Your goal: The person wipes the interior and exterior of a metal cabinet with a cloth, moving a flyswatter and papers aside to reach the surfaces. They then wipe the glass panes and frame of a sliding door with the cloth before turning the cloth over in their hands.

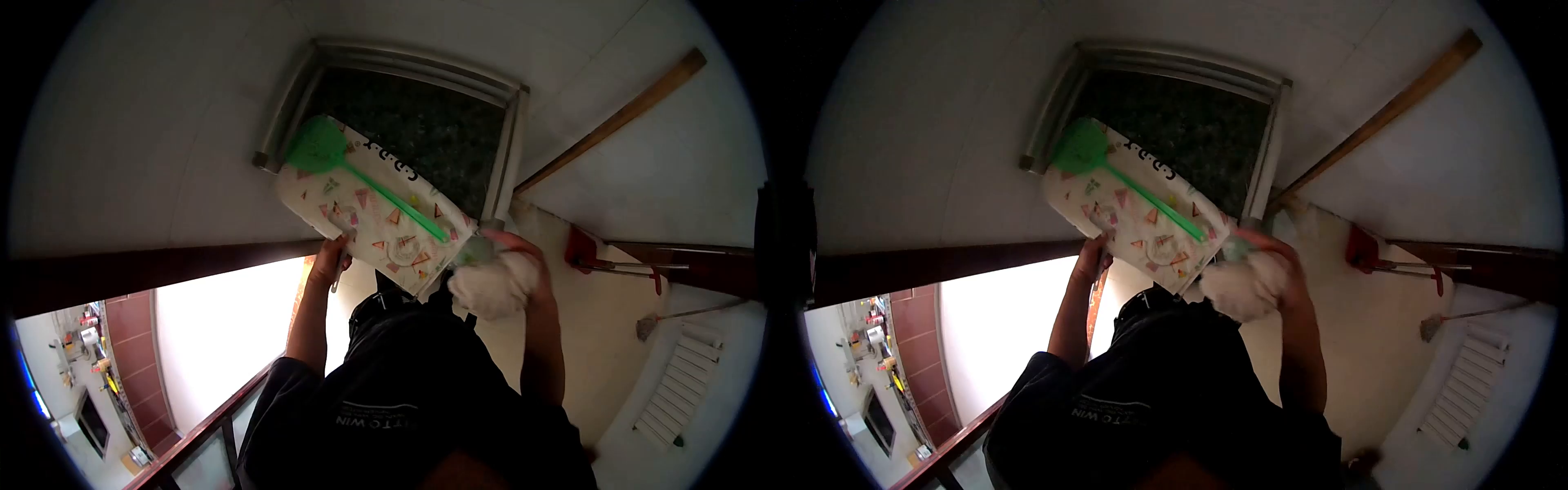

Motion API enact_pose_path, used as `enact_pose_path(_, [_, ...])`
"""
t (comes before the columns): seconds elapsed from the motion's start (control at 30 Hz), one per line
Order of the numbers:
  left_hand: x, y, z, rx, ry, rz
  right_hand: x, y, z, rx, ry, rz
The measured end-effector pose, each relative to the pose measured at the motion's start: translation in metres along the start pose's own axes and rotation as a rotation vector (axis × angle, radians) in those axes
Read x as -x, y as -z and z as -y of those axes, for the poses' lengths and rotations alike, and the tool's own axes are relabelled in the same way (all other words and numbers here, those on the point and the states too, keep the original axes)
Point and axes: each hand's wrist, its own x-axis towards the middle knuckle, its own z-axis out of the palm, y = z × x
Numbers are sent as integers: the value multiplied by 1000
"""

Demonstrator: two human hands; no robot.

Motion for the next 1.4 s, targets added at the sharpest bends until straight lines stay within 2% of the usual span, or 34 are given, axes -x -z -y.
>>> enact_pose_path(0.07, [0, 3, 2, -27, 27, 9, -32, -20, -20, 65, -4, 26])
enact_pose_path(0.13, [1, 1, 1, -61, 73, -43, -52, -50, -22, 344, -137, -34])
enact_pose_path(0.17, [0, 1, 2, -63, 80, -31, -61, -55, -28, 344, -135, -49])
enact_pose_path(0.23, [-1, 1, 6, -9, 40, -48, -75, -54, -46, 731, -116, -78])
enact_pose_path(0.27, [1, -1, 5, 7, 61, -81, -78, -57, -50, 733, -116, -92])
enact_pose_path(0.33, [1, -5, 5, -26, 63, -74, -83, -61, -56, 978, -130, 16])
enact_pose_path(0.37, [1, -6, 3, -59, 60, -80, -86, -56, -64, 979, -132, 12])
enact_pose_path(0.43, [8, -17, -2, -5, 14, -62, -88, -52, -78, 936, -196, 267])
enact_pose_path(0.5, [11, -24, 0, 54, -35, -54, -79, -61, -89, 848, -265, 288])
enact_pose_path(0.57, [13, -28, -3, -4, -39, 22, -74, -76, -91, 885, -155, 399])
enact_pose_path(0.6, [14, -33, -2, -30, -65, -28, -72, -83, -86, 939, -274, 409])
enact_pose_path(0.7, [15, -45, -6, -142, -15, -95, -69, -85, -92, 962, -196, 454])
enact_pose_path(0.73, [18, -46, -9, -115, -7, -55, -67, -83, -89, 961, -198, 460])
enact_pose_path(0.83, [26, -60, -13, -63, -56, -117, -53, -75, -70, 806, -147, 460])
enact_pose_path(0.9, [22, -49, -10, -39, -19, -83, -42, -67, -55, 643, -22, 445])
enact_pose_path(0.97, [16, -37, 0, -17, 18, -47, -25, -58, -39, 627, -15, 380])
enact_pose_path(1.03, [9, -27, 16, 152, -110, -23, -7, -48, -16, 557, -14, 255])
enact_pose_path(1.07, [10, -27, 12, 134, -64, -37, -2, -29, -16, 554, 30, 231])
enact_pose_path(1.1, [15, -28, 9, 151, -90, -31, 7, -15, -11, 545, 21, 219])
enact_pose_path(1.17, [48, -57, -12, 202, -200, -89, 30, 6, -4, 139, -124, 30])
enact_pose_path(1.23, [64, -24, -8, 68, -109, -71, 58, 21, -2, 150, -123, 19])
enact_pose_path(1.27, [76, -35, -9, 42, -162, -240, 68, 25, -1, 47, -103, -74])
enact_pose_path(1.3, [87, -24, -10, 110, -101, -240, 77, 30, -2, -53, -83, -166])
enact_pose_path(1.33, [98, -17, -15, 109, -122, -238, 84, 52, -7, -69, -113, -104])
enact_pose_path(1.4, [110, -37, -14, 126, -171, -289, 91, 85, -4, -120, -123, -148])
